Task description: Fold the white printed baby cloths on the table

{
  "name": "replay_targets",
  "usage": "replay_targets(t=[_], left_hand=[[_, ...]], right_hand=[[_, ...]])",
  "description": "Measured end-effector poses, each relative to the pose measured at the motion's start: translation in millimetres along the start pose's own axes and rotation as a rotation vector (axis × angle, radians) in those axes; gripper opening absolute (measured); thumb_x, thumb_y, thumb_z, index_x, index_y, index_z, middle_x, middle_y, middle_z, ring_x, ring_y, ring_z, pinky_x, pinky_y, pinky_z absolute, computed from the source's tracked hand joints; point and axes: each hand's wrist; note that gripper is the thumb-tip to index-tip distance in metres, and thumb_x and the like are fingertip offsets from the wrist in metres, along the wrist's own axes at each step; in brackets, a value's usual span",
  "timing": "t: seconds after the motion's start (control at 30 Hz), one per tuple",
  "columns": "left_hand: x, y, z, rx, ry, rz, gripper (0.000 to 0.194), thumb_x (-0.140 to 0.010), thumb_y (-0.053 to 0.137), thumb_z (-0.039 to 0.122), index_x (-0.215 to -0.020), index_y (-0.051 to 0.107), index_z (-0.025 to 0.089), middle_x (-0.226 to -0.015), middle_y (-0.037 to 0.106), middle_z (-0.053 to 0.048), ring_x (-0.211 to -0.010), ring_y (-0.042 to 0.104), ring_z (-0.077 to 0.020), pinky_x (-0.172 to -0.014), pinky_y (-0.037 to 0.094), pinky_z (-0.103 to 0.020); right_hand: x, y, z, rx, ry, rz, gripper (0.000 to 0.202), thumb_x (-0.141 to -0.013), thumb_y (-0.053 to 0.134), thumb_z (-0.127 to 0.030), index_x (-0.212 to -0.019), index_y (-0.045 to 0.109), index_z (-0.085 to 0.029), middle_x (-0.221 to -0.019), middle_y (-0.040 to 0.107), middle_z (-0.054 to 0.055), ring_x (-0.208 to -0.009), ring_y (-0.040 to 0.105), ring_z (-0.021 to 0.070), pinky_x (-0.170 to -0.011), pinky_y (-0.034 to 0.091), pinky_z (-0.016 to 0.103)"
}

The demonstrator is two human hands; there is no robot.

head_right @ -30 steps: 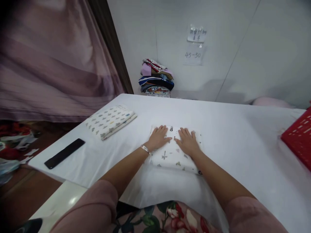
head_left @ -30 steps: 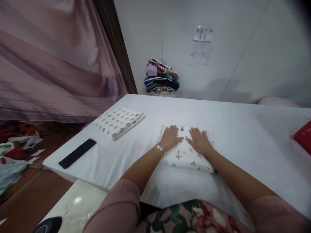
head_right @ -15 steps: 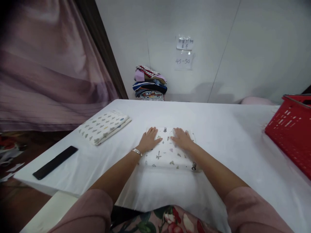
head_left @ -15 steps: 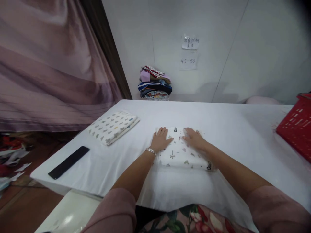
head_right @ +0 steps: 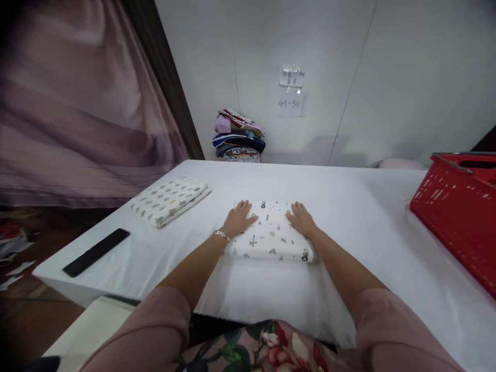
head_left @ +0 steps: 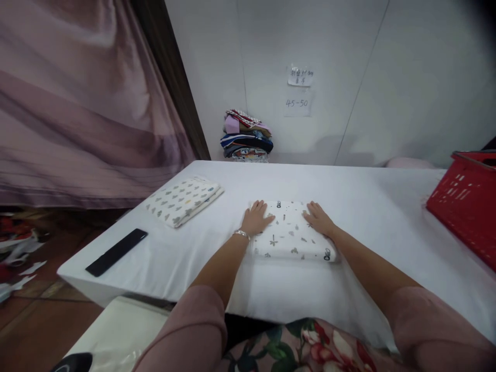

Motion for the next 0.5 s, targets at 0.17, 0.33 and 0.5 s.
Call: replay_targets(t=[0.17,0.33,0.5], left_hand=[[8,-5.0,-1,0.125,-0.101,0.230,0.052,-0.090,0.032,0.043,-0.134,0.037,0.016,-0.152,0.018,-0.009,-0.140,0.014,-0.0229,-0.109,0.025,-0.040],[24,-12.9,-3,0.345,-0.502,0.257,0.053,-0.086,0.042,0.041,-0.131,0.040,0.012,-0.135,0.046,-0.018,-0.124,0.044,-0.0278,-0.100,0.035,-0.039],[37,-21.4,-7,0.447,-0.574,0.176,0.052,-0.079,0.053,0.044,-0.119,0.048,0.010,-0.122,0.056,-0.021,-0.116,0.051,-0.0312,-0.093,0.040,-0.040]], right_hand=[[53,-11,0,-0.307,0.250,0.095,0.068,-0.080,0.049,-0.051,-0.140,0.036,-0.021,-0.147,0.031,0.009,-0.131,0.035,0.0269,-0.106,0.031,0.041],[128,-15,-3,-0.399,0.300,0.130,0.076,-0.075,0.056,-0.053,-0.141,0.036,-0.023,-0.132,0.052,0.011,-0.115,0.053,0.0300,-0.092,0.046,0.043],[144,-8,-4,-0.408,0.250,0.195,0.071,-0.071,0.061,-0.042,-0.137,0.042,-0.023,-0.125,0.057,0.009,-0.109,0.057,0.0290,-0.089,0.048,0.043]])
Point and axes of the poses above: each hand's wrist, its own x-axis away from the middle knuckle, its own y-axis out of the palm, z = x × y
